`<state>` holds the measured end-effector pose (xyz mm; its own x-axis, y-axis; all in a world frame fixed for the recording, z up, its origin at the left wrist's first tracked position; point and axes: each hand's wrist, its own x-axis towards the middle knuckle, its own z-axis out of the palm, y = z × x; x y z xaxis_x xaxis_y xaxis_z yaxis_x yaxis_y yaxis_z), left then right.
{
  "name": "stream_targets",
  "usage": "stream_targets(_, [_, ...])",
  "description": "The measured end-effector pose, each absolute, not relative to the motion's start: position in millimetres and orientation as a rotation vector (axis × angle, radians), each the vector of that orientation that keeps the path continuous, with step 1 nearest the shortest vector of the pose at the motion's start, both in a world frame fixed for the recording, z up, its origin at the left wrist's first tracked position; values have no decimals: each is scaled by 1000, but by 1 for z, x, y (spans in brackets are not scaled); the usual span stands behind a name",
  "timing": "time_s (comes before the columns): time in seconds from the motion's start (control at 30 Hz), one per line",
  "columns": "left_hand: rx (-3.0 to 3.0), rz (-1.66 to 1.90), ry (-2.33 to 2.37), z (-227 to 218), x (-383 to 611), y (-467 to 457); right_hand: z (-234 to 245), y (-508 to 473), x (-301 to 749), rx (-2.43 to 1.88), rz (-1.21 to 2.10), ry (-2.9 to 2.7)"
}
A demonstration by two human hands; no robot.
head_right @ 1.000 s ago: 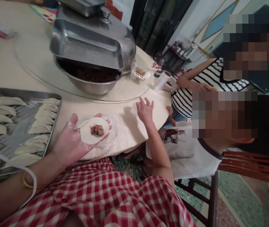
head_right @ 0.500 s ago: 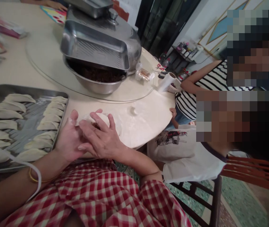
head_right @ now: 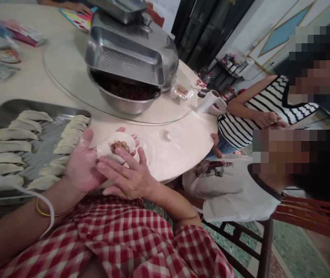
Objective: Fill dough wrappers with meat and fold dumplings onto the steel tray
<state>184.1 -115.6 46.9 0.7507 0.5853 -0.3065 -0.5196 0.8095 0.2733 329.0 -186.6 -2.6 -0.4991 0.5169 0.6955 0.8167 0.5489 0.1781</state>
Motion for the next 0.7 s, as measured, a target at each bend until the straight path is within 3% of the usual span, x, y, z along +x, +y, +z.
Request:
stream_targets(0.23, [152,721,428,52,183,-115,-9,-195,337,-1067,-532,-2150])
stream_targets(0.7, [236,793,427,49,188,-114,-2,-199,334,-1100,943,-1421])
